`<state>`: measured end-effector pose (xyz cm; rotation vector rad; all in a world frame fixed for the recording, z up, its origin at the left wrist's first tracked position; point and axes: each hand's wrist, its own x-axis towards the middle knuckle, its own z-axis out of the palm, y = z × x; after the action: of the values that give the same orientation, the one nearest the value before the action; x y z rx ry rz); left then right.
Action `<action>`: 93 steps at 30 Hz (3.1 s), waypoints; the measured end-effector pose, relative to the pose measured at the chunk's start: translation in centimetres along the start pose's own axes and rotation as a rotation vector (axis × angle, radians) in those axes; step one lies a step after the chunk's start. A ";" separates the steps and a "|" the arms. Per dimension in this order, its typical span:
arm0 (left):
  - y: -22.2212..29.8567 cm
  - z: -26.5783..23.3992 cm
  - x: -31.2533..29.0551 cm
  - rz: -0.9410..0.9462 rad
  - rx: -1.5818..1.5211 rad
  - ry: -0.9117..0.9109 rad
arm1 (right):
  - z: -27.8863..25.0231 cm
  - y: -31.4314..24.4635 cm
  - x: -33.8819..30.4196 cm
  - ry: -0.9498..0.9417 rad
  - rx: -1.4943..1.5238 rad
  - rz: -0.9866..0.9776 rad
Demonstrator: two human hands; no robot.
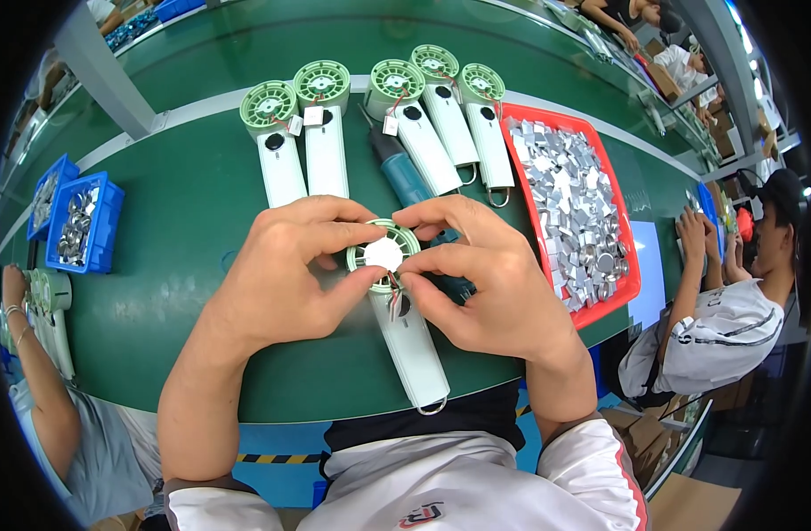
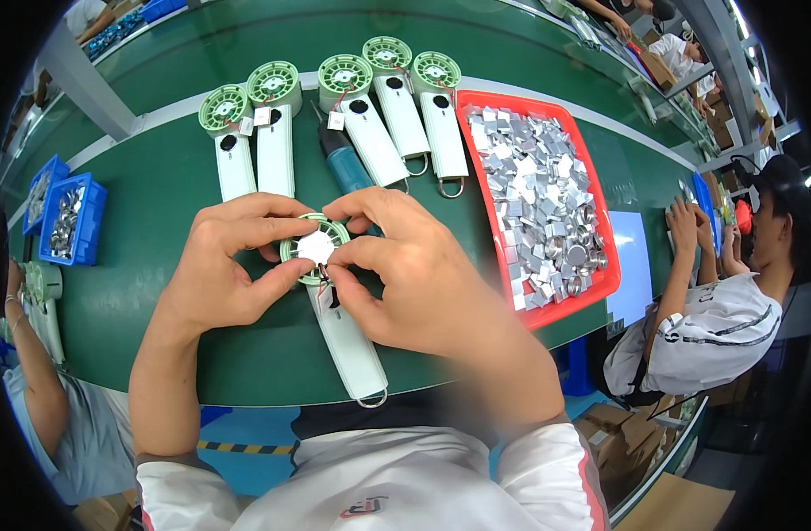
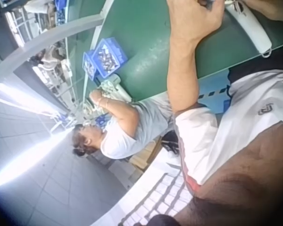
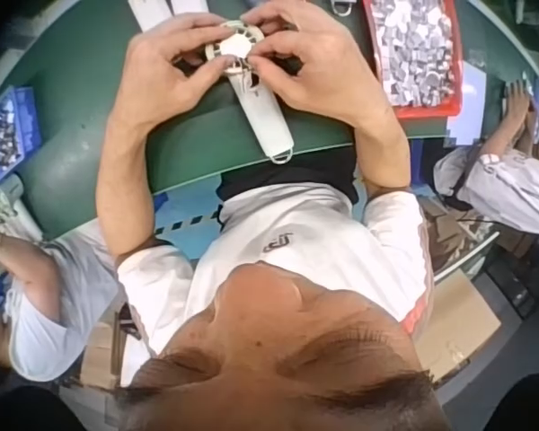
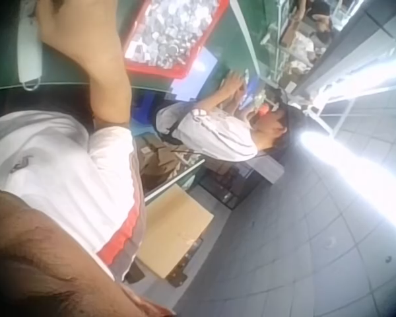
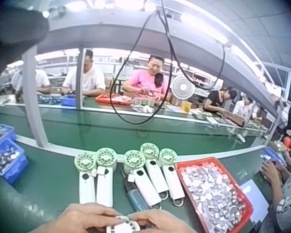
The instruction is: The person assembles portable hand fans by inserting an internal disk and a reflective piece into a fan housing, then securing the components with an electric screwdriver.
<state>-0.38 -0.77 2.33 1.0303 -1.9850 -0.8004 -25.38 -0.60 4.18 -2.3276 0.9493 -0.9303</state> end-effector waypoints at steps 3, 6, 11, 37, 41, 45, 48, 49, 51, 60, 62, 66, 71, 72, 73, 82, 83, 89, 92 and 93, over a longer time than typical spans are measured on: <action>0.1 0.0 -0.1 -0.001 -0.004 -0.006 | -0.2 0.0 0.0 0.008 -0.010 0.020; -0.1 0.1 0.2 0.036 -0.006 -0.001 | -0.1 0.3 0.2 0.058 -0.052 -0.006; -0.5 0.2 0.0 0.049 -0.021 0.005 | -0.1 0.3 0.4 0.032 -0.077 -0.050; 0.3 -1.6 0.2 0.178 0.005 -0.099 | -0.5 0.4 0.2 -0.016 -0.235 -0.160; 0.7 -1.9 0.1 0.198 0.116 -0.152 | -0.5 0.3 0.0 -0.014 -0.257 -0.164; 1.1 -2.0 0.3 0.181 0.176 -0.205 | -0.6 0.4 -0.1 -0.006 -0.264 -0.170; 1.1 -2.0 0.2 0.181 0.176 -0.205 | -0.8 0.5 -0.1 -0.016 -0.262 -0.171; 1.0 -1.9 0.2 0.182 0.176 -0.206 | -0.9 0.5 -0.1 -0.015 -0.262 -0.169; 0.8 -1.5 0.2 0.210 0.177 -0.186 | -1.1 0.5 -0.2 -0.031 -0.260 -0.159; 0.4 -0.6 0.2 0.250 0.151 -0.127 | -1.2 1.7 -0.3 0.003 -0.253 -0.207; 0.4 -0.4 0.1 0.246 0.154 -0.128 | -1.2 1.6 -0.4 0.001 -0.269 -0.212; 0.3 -0.4 0.1 0.250 0.175 -0.140 | -1.3 1.5 -0.5 -0.007 -0.294 -0.207; 0.1 -0.3 -0.1 0.261 0.195 -0.123 | -1.2 1.8 -0.2 0.049 -0.286 -0.240; 0.1 -0.3 0.0 0.258 0.199 -0.130 | -1.2 1.8 -0.2 0.053 -0.274 -0.254; 0.0 -0.2 -0.1 0.258 0.201 -0.129 | -1.2 1.7 -0.1 0.054 -0.273 -0.255; -0.1 -0.1 -0.2 0.285 0.197 -0.103 | -1.0 1.1 0.1 0.015 -0.333 -0.265; -0.2 0.0 -0.1 0.295 0.197 -0.104 | -1.1 1.1 0.0 0.011 -0.331 -0.256; -0.1 0.2 -0.2 0.304 0.203 -0.088 | -1.2 0.9 -0.1 -0.001 -0.312 -0.241; 0.2 0.3 0.2 0.295 0.200 -0.112 | -1.5 1.0 -0.5 0.002 -0.314 -0.223; 0.3 0.2 0.2 0.271 0.205 -0.126 | -1.4 1.1 -0.6 -0.003 -0.309 -0.216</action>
<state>-0.76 -0.77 2.53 0.8144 -2.2916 -0.5344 -27.18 -1.11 4.22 -2.7354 0.9075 -0.9160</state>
